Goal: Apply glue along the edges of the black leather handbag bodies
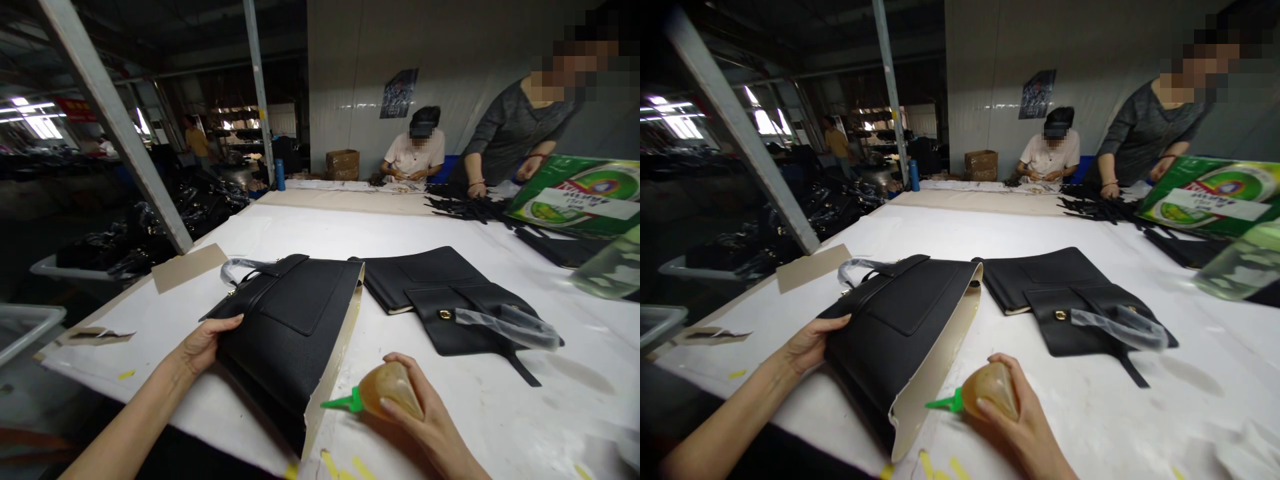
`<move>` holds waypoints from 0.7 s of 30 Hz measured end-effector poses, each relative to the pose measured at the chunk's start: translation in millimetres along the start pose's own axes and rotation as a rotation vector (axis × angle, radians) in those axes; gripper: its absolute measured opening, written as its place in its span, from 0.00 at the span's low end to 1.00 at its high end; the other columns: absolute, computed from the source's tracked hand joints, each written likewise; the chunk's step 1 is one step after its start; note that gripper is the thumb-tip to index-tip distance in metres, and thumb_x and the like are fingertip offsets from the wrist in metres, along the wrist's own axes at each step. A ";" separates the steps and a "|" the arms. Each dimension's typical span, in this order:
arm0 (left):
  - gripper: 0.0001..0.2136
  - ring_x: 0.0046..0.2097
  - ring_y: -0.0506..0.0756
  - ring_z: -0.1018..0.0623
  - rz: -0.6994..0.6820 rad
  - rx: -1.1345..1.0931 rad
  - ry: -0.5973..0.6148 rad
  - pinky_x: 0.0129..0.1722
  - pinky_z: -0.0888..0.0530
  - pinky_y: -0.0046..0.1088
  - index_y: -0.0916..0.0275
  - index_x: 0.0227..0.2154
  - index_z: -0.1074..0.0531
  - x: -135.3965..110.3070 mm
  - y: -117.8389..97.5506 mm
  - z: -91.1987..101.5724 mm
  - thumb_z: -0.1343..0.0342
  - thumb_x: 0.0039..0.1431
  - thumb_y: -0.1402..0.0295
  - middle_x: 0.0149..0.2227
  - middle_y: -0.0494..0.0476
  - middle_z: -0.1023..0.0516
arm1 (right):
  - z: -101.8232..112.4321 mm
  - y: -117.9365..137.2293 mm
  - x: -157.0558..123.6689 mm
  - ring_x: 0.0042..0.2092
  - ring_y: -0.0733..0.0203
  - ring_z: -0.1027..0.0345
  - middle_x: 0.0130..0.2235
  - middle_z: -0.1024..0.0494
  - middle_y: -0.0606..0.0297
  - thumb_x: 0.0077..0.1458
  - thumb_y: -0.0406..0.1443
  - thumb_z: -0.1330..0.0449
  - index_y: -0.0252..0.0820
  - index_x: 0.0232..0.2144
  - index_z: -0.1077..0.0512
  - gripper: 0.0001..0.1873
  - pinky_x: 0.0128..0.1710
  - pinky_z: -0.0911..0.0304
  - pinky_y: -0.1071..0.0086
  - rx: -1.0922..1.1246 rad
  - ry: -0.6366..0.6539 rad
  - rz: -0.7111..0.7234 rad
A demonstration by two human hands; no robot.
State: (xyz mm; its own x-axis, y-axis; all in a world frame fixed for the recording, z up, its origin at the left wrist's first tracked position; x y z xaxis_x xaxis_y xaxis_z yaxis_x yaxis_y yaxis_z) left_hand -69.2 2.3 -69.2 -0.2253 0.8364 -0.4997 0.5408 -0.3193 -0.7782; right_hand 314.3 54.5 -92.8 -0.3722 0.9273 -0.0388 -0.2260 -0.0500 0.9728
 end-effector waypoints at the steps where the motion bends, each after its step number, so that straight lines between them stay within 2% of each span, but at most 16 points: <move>1: 0.08 0.34 0.60 0.19 -0.005 -0.002 0.004 0.38 0.21 0.34 0.71 0.33 0.21 0.0 0.1 0.2 0.40 0.48 0.78 0.33 0.65 0.18 | -2.0 0.9 -2.9 0.41 0.53 0.32 0.43 0.30 0.66 0.51 0.50 0.39 0.49 0.51 0.44 0.30 0.41 0.37 0.66 0.006 0.020 -0.004; 5: 0.08 0.33 0.58 0.19 -0.025 -0.020 0.001 0.37 0.21 0.32 0.71 0.33 0.21 0.7 0.9 0.8 0.40 0.47 0.79 0.33 0.64 0.17 | 0.1 3.7 -9.9 0.44 0.52 0.33 0.46 0.31 0.64 0.49 0.50 0.38 0.48 0.50 0.42 0.29 0.45 0.38 0.66 -0.032 -0.123 0.003; 9: 0.09 0.33 0.58 0.19 -0.028 -0.016 -0.011 0.38 0.21 0.34 0.71 0.34 0.22 0.4 1.8 -0.2 0.39 0.47 0.79 0.33 0.64 0.18 | -11.4 4.1 -16.7 0.38 0.55 0.31 0.40 0.29 0.67 0.49 0.49 0.38 0.49 0.50 0.43 0.29 0.39 0.36 0.68 0.036 0.022 -0.017; 13: 0.09 0.31 0.57 0.19 -0.046 -0.010 -0.041 0.36 0.20 0.32 0.70 0.33 0.22 -2.0 1.5 -1.3 0.39 0.46 0.80 0.31 0.62 0.17 | -10.7 6.9 -24.0 0.41 0.54 0.32 0.43 0.30 0.66 0.49 0.50 0.38 0.49 0.50 0.43 0.29 0.43 0.37 0.68 -0.004 -0.064 -0.012; 17: 0.09 0.31 0.57 0.19 -0.047 -0.002 -0.046 0.36 0.20 0.32 0.71 0.33 0.22 -3.4 1.7 -2.3 0.40 0.46 0.80 0.31 0.63 0.18 | -16.8 12.6 -28.2 0.43 0.53 0.32 0.44 0.30 0.64 0.50 0.50 0.39 0.48 0.50 0.42 0.29 0.41 0.36 0.68 0.017 0.080 -0.022; 18: 0.09 0.32 0.57 0.19 -0.046 -0.002 -0.042 0.36 0.20 0.32 0.71 0.33 0.22 -3.5 1.8 -2.7 0.40 0.46 0.80 0.31 0.63 0.18 | -17.4 14.0 -28.6 0.43 0.53 0.32 0.44 0.30 0.63 0.50 0.50 0.39 0.48 0.49 0.42 0.29 0.41 0.36 0.68 0.016 0.081 -0.022; 21: 0.08 0.31 0.58 0.19 -0.045 0.001 -0.030 0.36 0.21 0.32 0.71 0.32 0.21 -3.6 1.8 -3.7 0.40 0.46 0.80 0.31 0.63 0.18 | -16.5 16.0 -29.1 0.41 0.52 0.31 0.44 0.29 0.63 0.49 0.50 0.38 0.48 0.49 0.42 0.29 0.42 0.36 0.66 -0.008 -0.036 -0.026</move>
State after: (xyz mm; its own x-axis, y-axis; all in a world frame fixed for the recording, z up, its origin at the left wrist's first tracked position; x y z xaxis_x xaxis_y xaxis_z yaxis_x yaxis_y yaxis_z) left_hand -64.4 0.3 -67.4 -0.2732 0.8362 -0.4755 0.5291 -0.2822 -0.8003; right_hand 306.6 20.6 -79.9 -0.3339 0.9409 -0.0557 -0.2428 -0.0287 0.9697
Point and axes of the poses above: each hand's wrist, its own x-axis towards the middle knuckle, its own z-axis out of the back of the hand, y = z × x, the point moved 4 cm from there along x, towards the middle knuckle
